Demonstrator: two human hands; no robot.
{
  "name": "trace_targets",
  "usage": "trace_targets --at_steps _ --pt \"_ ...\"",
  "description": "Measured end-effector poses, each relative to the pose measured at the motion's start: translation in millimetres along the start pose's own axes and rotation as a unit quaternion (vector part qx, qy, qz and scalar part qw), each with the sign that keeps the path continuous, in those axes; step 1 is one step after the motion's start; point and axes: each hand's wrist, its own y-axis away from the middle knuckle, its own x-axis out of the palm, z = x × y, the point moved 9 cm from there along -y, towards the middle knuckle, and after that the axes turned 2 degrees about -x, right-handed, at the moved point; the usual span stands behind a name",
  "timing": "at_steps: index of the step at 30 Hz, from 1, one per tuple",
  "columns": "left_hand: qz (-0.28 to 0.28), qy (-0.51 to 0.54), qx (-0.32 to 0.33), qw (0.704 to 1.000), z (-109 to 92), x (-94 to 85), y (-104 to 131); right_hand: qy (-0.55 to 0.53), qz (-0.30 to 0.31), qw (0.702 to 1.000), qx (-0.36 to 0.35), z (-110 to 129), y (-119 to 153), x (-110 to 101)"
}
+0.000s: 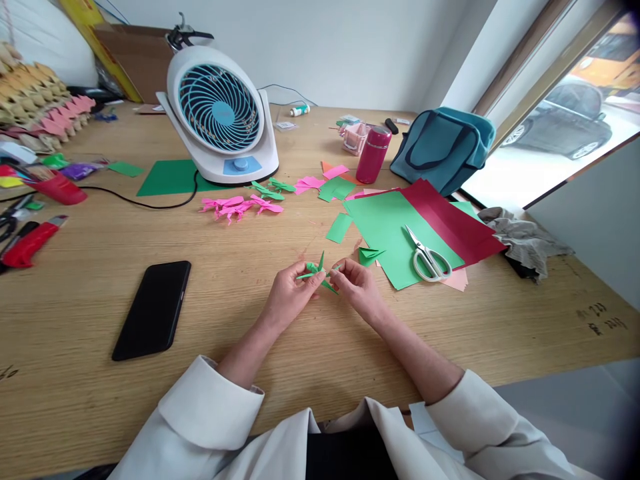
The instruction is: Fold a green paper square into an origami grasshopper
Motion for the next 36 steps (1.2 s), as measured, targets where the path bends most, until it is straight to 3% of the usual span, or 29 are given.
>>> trace_targets --at_steps 14,24,36 --pt "0.004 0.021 0.01 1.0 4.0 -1.8 -3.0 -0.02 0.057 0.998 0.027 -4.1 1.1 9.8" --pt "0.017 0.075 -0.026 0.997 0.9 3.7 -0.5 0.01 0.025 0.999 -0.046 2.2 -1.6 2.0" --pt "-0.004 0.052 -0.017 0.998 3.5 -2.2 -4.6 -0.043 0.034 0.998 0.023 -9.6 2.3 10.7"
